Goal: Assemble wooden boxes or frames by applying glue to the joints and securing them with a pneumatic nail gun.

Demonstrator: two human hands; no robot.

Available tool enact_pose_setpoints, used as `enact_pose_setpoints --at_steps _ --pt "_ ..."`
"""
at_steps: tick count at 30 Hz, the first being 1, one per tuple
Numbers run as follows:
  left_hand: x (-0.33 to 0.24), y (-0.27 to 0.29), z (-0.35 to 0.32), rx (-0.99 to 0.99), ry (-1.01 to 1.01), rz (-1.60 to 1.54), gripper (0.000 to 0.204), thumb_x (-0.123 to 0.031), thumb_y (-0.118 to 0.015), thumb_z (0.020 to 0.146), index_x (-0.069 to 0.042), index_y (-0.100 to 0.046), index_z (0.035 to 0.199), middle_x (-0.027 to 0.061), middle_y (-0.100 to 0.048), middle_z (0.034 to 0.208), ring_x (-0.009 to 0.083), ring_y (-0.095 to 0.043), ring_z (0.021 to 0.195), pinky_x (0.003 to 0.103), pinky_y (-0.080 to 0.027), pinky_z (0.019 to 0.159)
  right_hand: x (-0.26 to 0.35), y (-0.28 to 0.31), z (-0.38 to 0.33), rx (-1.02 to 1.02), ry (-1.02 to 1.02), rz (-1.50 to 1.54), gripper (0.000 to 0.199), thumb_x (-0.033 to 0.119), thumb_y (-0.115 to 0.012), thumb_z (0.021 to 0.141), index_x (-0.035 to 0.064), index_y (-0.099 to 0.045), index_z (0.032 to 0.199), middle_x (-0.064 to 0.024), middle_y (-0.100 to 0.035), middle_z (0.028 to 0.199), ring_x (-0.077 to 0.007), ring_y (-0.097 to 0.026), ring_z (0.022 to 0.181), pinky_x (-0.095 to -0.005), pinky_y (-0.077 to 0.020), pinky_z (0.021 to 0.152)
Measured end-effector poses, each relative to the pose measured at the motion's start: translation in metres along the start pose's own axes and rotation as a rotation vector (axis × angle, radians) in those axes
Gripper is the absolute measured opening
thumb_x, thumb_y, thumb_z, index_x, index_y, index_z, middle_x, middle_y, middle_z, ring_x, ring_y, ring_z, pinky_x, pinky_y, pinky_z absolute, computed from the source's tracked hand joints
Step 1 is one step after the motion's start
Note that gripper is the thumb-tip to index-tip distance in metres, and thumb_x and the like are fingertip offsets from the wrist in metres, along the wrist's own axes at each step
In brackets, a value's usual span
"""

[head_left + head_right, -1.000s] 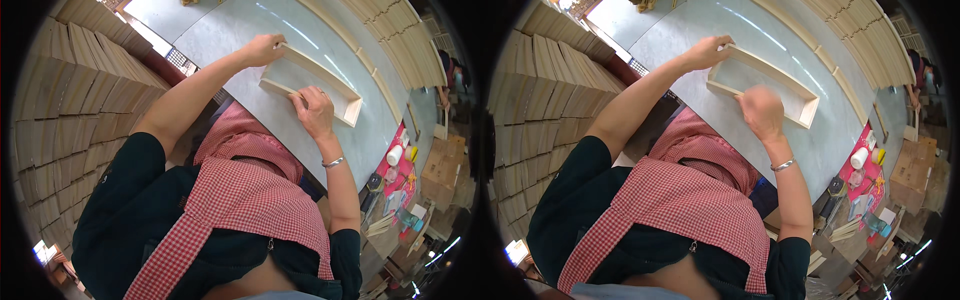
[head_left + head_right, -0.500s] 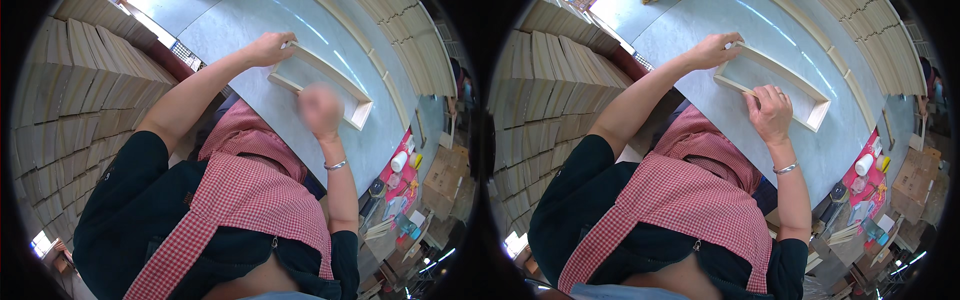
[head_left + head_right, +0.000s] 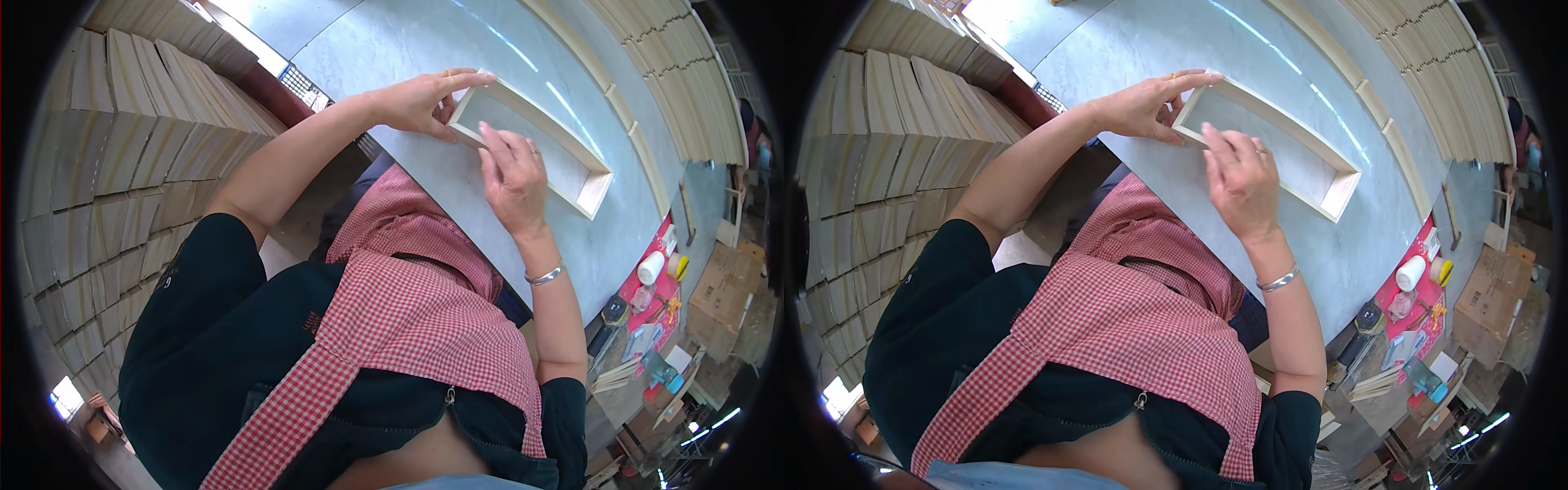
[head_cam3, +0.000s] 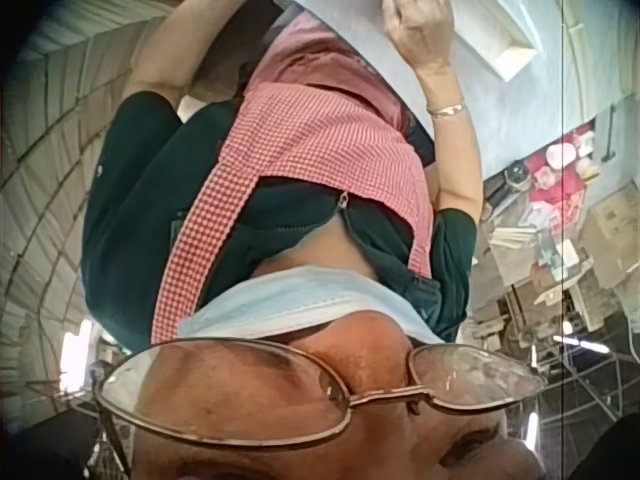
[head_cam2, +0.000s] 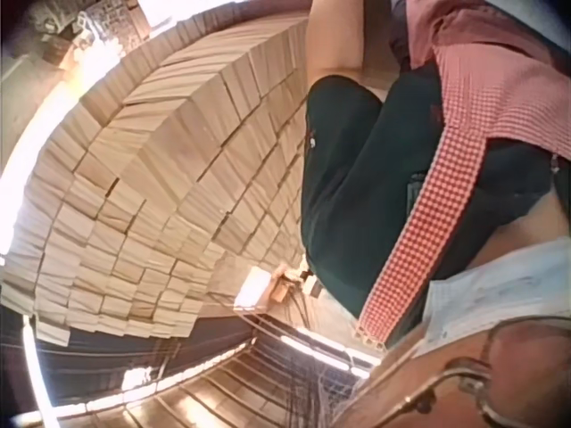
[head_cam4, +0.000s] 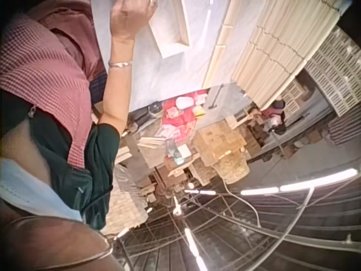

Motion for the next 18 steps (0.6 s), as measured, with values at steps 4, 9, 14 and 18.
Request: enact_pose_setpoints --at_steps 4,9,14,18 --pt "0.003 -0.001 0.001 -0.019 -0.039 -0.05 0.1 -0.002 -0.083 0.072 -0.019 -0.033 0.157 0.0183 -0.041 0.151 0.021 -0.064 0.077 0.029 -0.059 0.069 0.017 -0.016 0.013 0.036 0.063 0.053 0.037 0.002 -0.069 0.082 0.0099 -0.07 0.118 -0.0046 -0.061 0.104 -0.0223 -0.056 0.081 -0.0333 -0.049 0.08" --pt "-0.006 0.0 0.0 0.001 0.009 -0.119 0.107 0.008 -0.078 0.07 -0.022 -0.027 0.159 0.0187 -0.034 0.156 0.0207 -0.063 0.077 0.031 -0.059 0.067 0.016 -0.019 0.019 0.097 0.083 0.163 0.04 -0.004 -0.065 0.081 0.0075 -0.069 0.119 -0.0078 -0.06 0.106 -0.0247 -0.055 0.084 -0.0347 -0.0493 0.081" --pt "-0.005 0.0 -0.001 -0.006 -0.07 -0.176 0.104 0.007 -0.078 0.07 -0.017 -0.029 0.158 0.0207 -0.033 0.154 0.02 -0.062 0.075 0.03 -0.057 0.067 0.017 -0.016 0.025 0.175 0.067 0.231 0.038 -0.006 -0.064 0.081 0.0063 -0.07 0.117 -0.009 -0.06 0.105 -0.0256 -0.056 0.083 -0.0353 -0.0499 0.079" --pt "0.011 -0.006 -0.002 -0.037 -0.096 -0.224 0.102 0.005 -0.077 0.071 -0.016 -0.029 0.159 0.02 -0.038 0.148 0.0198 -0.06 0.072 0.03 -0.055 0.066 0.02 -0.016 0.066 0.212 0.012 0.307 0.033 -0.002 -0.066 0.082 0.0043 -0.068 0.114 -0.0101 -0.061 0.103 -0.0269 -0.058 0.084 -0.0363 -0.0501 0.077"
Point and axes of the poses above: each hand's wrist, its own z-axis towards the middle knuckle, its own y-axis out of the back of the hand, x = y × z, the point moved 6 cm from there along z, towards the middle knuckle
